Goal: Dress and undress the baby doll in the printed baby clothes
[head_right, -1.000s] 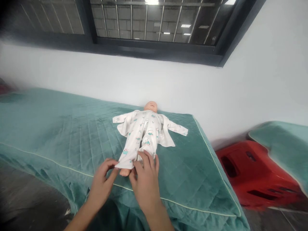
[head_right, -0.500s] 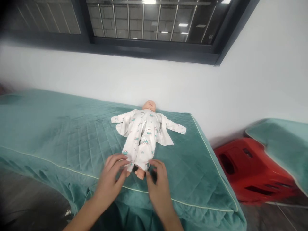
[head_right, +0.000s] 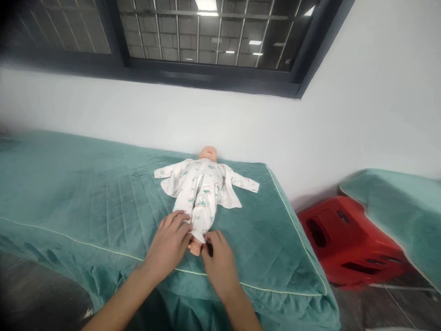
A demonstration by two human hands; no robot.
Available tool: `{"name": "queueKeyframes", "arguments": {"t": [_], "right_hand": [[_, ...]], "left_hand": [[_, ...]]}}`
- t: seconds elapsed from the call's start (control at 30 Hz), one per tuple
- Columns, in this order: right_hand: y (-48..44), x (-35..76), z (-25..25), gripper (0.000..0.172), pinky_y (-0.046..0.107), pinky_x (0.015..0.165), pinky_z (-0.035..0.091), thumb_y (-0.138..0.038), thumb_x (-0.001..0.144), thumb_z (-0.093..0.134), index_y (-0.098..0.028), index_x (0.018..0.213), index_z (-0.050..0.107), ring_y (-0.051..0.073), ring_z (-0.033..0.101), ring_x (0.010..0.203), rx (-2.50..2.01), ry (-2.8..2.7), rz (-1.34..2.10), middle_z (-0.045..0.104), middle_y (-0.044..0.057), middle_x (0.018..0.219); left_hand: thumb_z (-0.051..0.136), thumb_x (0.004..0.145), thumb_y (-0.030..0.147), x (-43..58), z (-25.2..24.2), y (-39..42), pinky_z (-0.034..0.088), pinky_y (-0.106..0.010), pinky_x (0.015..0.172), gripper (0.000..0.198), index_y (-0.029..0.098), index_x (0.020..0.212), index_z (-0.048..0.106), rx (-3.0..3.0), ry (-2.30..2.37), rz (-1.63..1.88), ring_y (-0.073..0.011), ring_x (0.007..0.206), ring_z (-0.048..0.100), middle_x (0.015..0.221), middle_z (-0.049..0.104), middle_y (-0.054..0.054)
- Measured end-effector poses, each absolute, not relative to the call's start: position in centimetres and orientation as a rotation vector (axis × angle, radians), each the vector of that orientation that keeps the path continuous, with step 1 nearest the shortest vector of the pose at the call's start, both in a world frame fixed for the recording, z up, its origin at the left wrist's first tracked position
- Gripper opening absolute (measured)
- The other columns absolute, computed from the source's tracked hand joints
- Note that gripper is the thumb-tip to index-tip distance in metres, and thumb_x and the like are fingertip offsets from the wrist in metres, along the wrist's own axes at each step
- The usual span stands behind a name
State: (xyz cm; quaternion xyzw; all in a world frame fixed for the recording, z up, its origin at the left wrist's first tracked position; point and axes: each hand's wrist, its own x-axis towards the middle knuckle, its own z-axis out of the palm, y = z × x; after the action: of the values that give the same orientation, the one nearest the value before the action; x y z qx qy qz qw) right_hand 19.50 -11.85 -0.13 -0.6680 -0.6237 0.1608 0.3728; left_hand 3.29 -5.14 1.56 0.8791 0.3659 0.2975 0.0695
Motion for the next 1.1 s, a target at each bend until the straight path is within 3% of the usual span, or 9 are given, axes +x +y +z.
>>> {"name": "queueKeyframes", "arguments": {"t": [0.2,0.37,0.47,0.6,0.7,0.87,0.97,1.1], "right_hand": [[-13.8,19.4,2.3,0.01,0.029,0.073,0.048,-0.014,0.088,0.047,-0.022,0.085,0.052,0.018,0.058,0.081,-1.604,-1.609,0.396,0.058,0.002,0.087],[-14.7,19.4,1.3,0.015,0.029,0.073,0.05,-0.009,0.087,0.045,-0.022,0.087,0.054,0.017,0.059,0.081,-1.642,-1.703,0.418,0.059,0.003,0.09],[-14.8,19.6,0.5,0.017,0.03,0.074,0.052,-0.01,0.089,0.043,-0.022,0.09,0.055,0.017,0.06,0.082,-1.66,-1.73,0.436,0.059,0.004,0.092],[-14.6,19.4,0.7,0.023,0.037,0.088,0.054,-0.011,0.088,0.048,-0.024,0.106,0.056,0.022,0.059,0.104,-1.637,-1.729,0.306,0.059,0.008,0.112],[-14.0,18.6,1.4,0.029,0.045,0.098,0.051,-0.016,0.09,0.052,-0.025,0.117,0.054,0.027,0.05,0.124,-1.643,-1.792,0.172,0.052,0.011,0.131],[-12.4,16.7,2.5,0.034,0.053,0.109,0.041,-0.011,0.087,0.052,-0.024,0.117,0.056,0.03,0.031,0.14,-1.657,-1.979,0.12,0.042,0.009,0.147],[-11.8,15.5,2.8,0.039,0.057,0.114,0.034,-0.007,0.083,0.052,-0.024,0.118,0.056,0.029,0.031,0.141,-1.651,-2.025,0.103,0.044,0.008,0.146],[-11.1,14.7,2.6,0.026,0.057,0.116,0.032,-0.008,0.085,0.052,-0.023,0.105,0.06,0.027,0.037,0.137,-1.667,-1.993,0.081,0.05,0.007,0.14]], "left_hand": [[0.045,0.093,0.011,1.9,1.8,-6.7,0.041,-0.051,0.106,0.022,0.02,0.106,0.06,2.565,0.916,1.015,-0.0268,0.132,0.04,0.127,0.059,-0.007],[0.046,0.092,0.01,1.0,0.0,-7.6,0.043,-0.053,0.106,0.021,0.02,0.105,0.059,2.59,0.911,1.044,-0.029,0.133,0.04,0.131,0.057,-0.01],[0.051,0.093,0.017,0.5,-1.0,-7.9,0.045,-0.052,0.104,0.025,0.02,0.117,0.057,2.554,1.026,1.061,-0.0295,0.131,0.042,0.135,0.054,-0.012],[0.057,0.092,0.029,-0.3,-1.7,-8.1,0.05,-0.051,0.095,0.042,0.023,0.133,0.05,2.443,1.211,1.015,-0.0295,0.119,0.05,0.131,0.053,-0.013],[0.056,0.093,0.028,-0.4,-2.1,-8.0,0.051,-0.047,0.092,0.034,0.023,0.126,0.054,2.348,1.207,0.992,-0.0268,0.114,0.053,0.125,0.053,-0.012],[0.054,0.093,0.022,0.1,-1.8,-7.6,0.052,-0.039,0.086,0.016,0.022,0.108,0.059,2.194,1.099,1.076,-0.0216,0.102,0.055,0.11,0.056,-0.008],[0.053,0.094,0.02,0.3,-0.9,-7.2,0.051,-0.035,0.081,0.01,0.022,0.1,0.061,2.184,1.057,1.108,-0.0201,0.096,0.053,0.101,0.056,-0.006],[0.048,0.096,0.019,0.2,-0.1,-6.9,0.049,-0.033,0.078,0.015,0.021,0.092,0.062,2.299,0.992,1.113,-0.0186,0.088,0.052,0.093,0.056,-0.005]]}}
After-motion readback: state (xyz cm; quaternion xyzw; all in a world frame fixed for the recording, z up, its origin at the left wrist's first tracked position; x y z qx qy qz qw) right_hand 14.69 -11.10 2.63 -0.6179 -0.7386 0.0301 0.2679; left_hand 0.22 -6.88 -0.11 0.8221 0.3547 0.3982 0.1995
